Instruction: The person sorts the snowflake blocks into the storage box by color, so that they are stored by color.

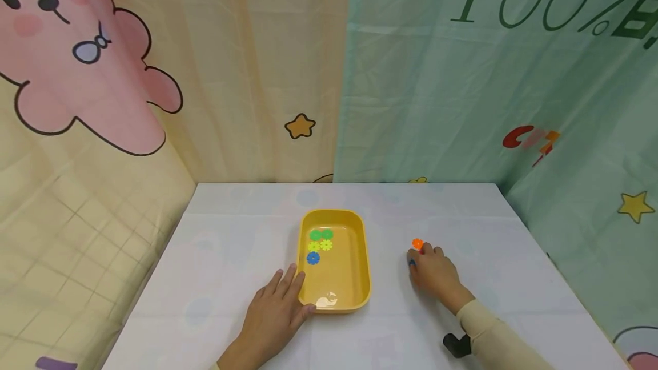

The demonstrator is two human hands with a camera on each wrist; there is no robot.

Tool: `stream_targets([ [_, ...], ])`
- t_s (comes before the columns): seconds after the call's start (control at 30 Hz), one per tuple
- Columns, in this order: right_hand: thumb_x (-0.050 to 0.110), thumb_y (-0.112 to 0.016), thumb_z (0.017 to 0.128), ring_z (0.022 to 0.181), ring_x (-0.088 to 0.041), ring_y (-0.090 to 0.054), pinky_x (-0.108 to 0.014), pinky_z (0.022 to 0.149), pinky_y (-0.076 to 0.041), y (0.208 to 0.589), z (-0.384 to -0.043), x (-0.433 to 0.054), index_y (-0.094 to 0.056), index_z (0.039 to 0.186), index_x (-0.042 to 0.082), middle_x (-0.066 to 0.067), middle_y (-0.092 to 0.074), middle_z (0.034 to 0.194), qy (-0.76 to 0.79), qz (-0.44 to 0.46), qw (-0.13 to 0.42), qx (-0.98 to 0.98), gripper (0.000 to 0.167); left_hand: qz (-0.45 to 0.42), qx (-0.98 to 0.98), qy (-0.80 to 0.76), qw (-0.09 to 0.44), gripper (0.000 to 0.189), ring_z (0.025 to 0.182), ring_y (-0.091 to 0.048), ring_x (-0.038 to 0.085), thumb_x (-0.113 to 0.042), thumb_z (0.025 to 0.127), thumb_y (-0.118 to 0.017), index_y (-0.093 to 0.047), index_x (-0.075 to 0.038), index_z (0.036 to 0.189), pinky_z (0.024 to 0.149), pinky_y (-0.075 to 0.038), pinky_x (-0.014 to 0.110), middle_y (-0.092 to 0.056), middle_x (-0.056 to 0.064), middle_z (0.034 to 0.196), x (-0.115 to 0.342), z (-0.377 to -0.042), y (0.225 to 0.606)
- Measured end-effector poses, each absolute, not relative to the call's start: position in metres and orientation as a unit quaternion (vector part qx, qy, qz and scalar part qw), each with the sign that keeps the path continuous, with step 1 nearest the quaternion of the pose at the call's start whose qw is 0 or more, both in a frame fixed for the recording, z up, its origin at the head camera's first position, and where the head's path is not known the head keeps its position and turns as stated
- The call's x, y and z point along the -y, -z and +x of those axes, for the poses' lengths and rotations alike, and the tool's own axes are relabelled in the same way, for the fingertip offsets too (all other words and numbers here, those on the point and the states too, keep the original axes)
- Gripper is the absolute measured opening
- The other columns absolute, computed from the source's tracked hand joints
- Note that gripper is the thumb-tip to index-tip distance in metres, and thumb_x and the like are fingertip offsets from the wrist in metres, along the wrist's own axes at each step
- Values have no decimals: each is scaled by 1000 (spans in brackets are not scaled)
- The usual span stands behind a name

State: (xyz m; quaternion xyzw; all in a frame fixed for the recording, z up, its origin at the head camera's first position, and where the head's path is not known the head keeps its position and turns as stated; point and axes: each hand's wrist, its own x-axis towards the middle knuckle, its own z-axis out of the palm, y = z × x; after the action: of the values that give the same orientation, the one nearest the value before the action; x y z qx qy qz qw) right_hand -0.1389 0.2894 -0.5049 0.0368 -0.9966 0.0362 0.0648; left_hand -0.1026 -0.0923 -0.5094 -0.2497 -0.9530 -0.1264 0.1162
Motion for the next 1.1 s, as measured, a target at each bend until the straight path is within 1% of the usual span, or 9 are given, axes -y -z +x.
stream_targets([
  [0.1,11,-70,89,72,-28,-47,-40,56,-48,509,-137,-288,-73,106,7,-16,-59,94,-26,39,72,996,18,-248,953,126,116,73,139,-48,40,-65,99,-49,-54,-11,148,98,-50,55,-46,12,157,92,-103,509],
  [0.33,11,-74,87,72,-27,-49,-40,56,-49,512,-134,-287,-74,98,4,-13,-59,89,-17,36,88,995,13,-256,948,133,135,71,137,-50,41,-64,99,-51,-56,-11,146,95,-52,55,-50,14,154,91,-104,510],
  [0.5,11,-74,88,73,-27,-49,-39,58,-50,511,-132,-286,-74,99,1,-14,-59,91,-25,29,76,996,15,-259,948,128,135,73,136,-51,41,-65,99,-49,-56,-10,146,94,-52,55,-49,14,155,92,-104,511],
  [0.67,10,-74,89,75,-27,-48,-39,59,-49,511,-130,-285,-71,100,-1,-14,-58,93,-40,25,63,997,16,-255,951,125,125,73,138,-49,40,-66,98,-50,-54,-12,148,96,-51,55,-47,13,156,92,-104,512],
  [0.87,9,-73,90,73,-26,-45,-38,60,-47,512,-129,-286,-65,98,-2,-13,-54,91,-53,22,57,997,16,-251,952,123,121,73,139,-48,40,-65,98,-51,-54,-12,148,97,-51,55,-46,12,157,92,-104,512],
  [1.1,11,-72,90,72,-27,-43,-37,56,-43,513,-129,-288,-59,94,-2,-12,-50,88,-48,27,49,997,19,-251,953,123,119,71,140,-48,40,-64,98,-52,-54,-12,148,98,-51,55,-47,12,157,92,-104,512],
])
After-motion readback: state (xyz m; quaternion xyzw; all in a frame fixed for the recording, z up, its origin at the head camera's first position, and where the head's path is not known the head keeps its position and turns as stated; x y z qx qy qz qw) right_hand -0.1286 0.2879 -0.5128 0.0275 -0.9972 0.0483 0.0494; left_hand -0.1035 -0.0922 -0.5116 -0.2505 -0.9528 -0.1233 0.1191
